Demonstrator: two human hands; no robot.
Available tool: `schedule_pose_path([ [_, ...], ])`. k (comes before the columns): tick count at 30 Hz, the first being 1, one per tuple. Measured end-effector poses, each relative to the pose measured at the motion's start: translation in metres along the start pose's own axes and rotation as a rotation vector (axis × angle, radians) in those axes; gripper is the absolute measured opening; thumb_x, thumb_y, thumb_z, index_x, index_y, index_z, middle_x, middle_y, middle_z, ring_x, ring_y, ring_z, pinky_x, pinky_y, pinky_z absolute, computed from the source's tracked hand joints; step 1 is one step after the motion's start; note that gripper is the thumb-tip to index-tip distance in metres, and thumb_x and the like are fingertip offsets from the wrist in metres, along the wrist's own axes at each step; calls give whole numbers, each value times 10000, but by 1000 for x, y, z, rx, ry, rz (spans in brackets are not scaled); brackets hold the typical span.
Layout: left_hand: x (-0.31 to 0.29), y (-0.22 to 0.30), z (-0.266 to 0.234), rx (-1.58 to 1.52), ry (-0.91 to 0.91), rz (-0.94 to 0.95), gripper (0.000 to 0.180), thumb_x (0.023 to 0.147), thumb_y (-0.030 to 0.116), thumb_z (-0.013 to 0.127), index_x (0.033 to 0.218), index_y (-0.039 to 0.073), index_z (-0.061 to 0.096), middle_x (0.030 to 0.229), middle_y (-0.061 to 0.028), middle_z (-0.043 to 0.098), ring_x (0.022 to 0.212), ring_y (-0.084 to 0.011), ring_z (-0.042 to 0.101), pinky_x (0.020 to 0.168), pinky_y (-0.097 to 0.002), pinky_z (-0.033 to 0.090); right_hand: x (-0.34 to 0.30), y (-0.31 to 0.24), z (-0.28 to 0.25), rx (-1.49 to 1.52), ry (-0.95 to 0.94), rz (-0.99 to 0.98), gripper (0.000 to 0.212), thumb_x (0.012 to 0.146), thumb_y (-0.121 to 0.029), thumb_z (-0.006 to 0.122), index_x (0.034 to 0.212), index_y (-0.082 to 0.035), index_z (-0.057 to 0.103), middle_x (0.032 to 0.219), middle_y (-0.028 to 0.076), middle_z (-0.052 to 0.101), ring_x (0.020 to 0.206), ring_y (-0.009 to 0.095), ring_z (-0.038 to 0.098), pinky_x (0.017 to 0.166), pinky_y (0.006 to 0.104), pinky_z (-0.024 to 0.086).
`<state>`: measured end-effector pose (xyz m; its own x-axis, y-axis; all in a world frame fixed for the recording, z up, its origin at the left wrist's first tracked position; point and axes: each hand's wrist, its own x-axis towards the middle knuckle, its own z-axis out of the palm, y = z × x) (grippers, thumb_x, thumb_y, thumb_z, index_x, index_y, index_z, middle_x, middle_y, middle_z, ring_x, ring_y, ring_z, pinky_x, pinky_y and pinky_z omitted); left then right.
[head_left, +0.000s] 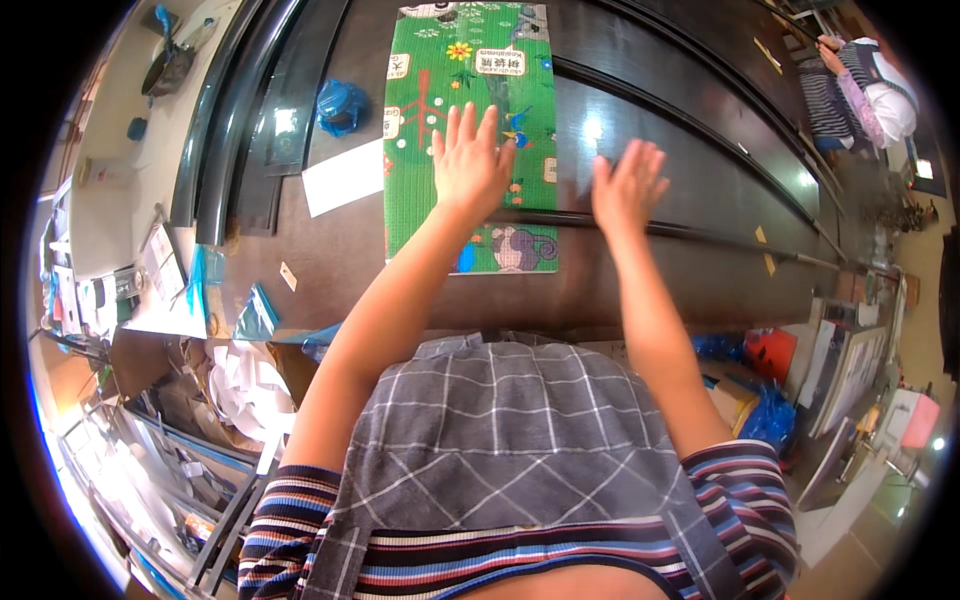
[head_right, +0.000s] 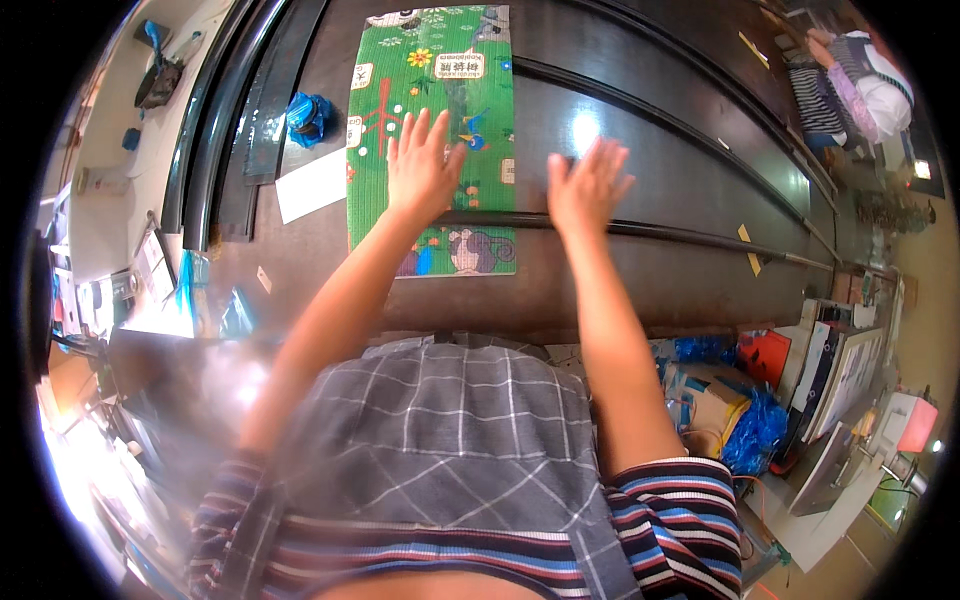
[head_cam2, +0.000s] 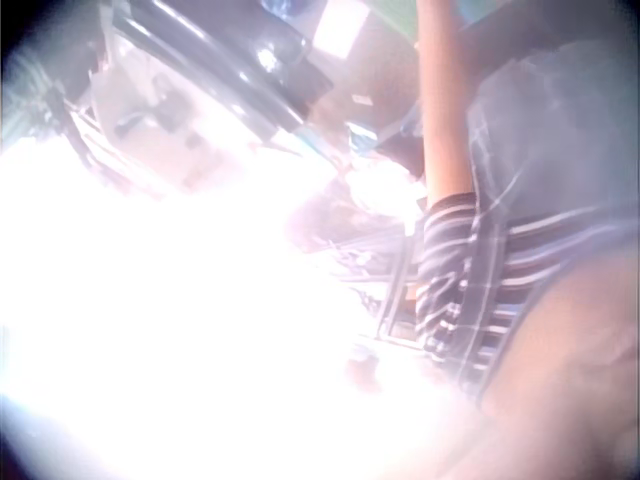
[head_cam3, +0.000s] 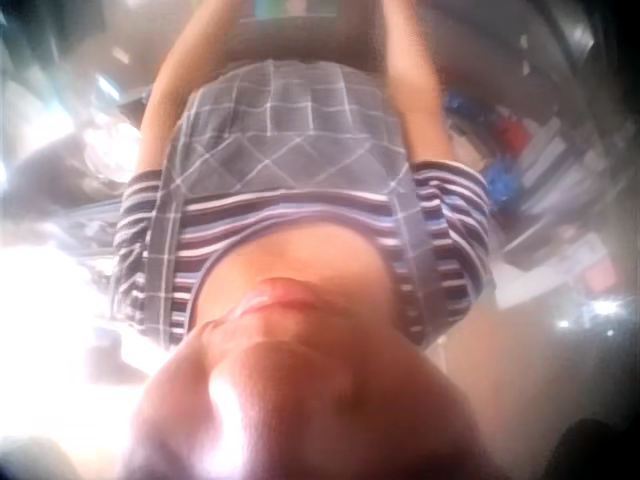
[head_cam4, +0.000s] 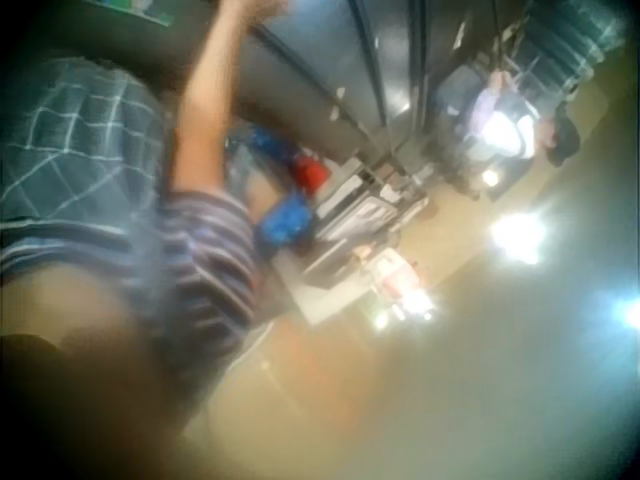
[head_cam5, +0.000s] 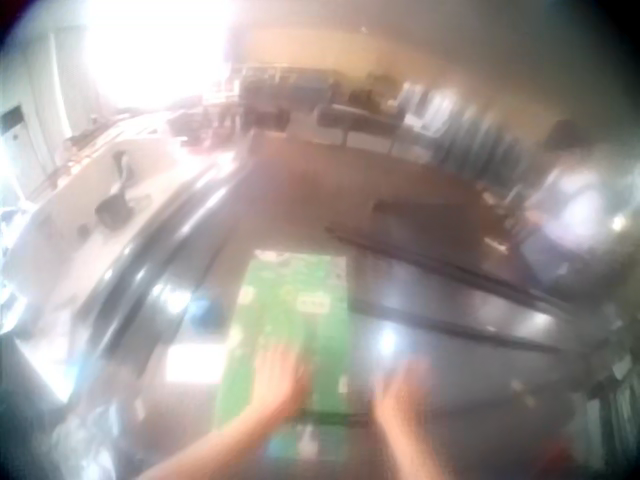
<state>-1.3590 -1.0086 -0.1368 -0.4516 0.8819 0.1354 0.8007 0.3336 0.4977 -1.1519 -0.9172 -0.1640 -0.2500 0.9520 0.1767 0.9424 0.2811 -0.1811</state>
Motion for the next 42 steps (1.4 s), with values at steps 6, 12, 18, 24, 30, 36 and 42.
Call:
schedule_pose_path([
  [6,4,1,20,123,-103,-50,669,954,481,467,1488,98,338,1562,-225,234,1472,-384,147,1170,-569,115,-29,38,1,-50,-53,18,742,968,-551,398,1496,-40,299,1554,230,265,1474,372,161,1162,583,121],
  [12,9,-7,19,193,-89,-15,666,965,508,448,1490,111,342,1556,-241,237,1468,-388,164,1167,-557,137,-32,34,-4,-18,-27,7,707,957,-531,429,1479,-63,345,1529,231,315,1451,392,217,1145,601,155],
  [18,-35,7,19,290,-136,70,651,965,490,437,1504,142,327,1576,-191,213,1465,-376,173,1172,-560,113,-32,37,-5,-22,-70,-4,711,942,-524,462,1476,-68,351,1517,238,334,1437,406,246,1136,602,183],
  [24,-29,12,15,274,-94,99,612,959,456,476,1473,136,386,1539,-177,312,1453,-372,213,1162,-571,144,-26,31,-5,-46,-91,2,720,942,-531,464,1472,-57,352,1514,238,338,1433,408,253,1129,605,195],
  [30,-16,-26,13,-436,101,-88,574,980,376,488,1462,80,393,1499,-212,362,1436,-350,267,1177,-473,172,-18,32,-1,-11,-53,-10,730,942,-545,461,1468,-51,354,1519,227,337,1438,392,246,1133,595,194],
  [36,-26,-98,-49,-498,202,-517,447,919,300,613,1233,-15,569,1197,-172,632,1043,-249,622,899,-368,473,-7,64,-2,530,-96,1,587,897,-398,568,1368,-56,493,1395,172,506,1355,363,383,1113,528,256],
  [42,-39,-108,-40,-157,64,-432,457,806,267,688,1145,-29,612,1013,-182,680,947,-276,654,846,-375,492,-15,54,-45,287,-492,-399,201,681,-128,675,868,-60,650,922,100,631,951,307,577,853,414,460],
])
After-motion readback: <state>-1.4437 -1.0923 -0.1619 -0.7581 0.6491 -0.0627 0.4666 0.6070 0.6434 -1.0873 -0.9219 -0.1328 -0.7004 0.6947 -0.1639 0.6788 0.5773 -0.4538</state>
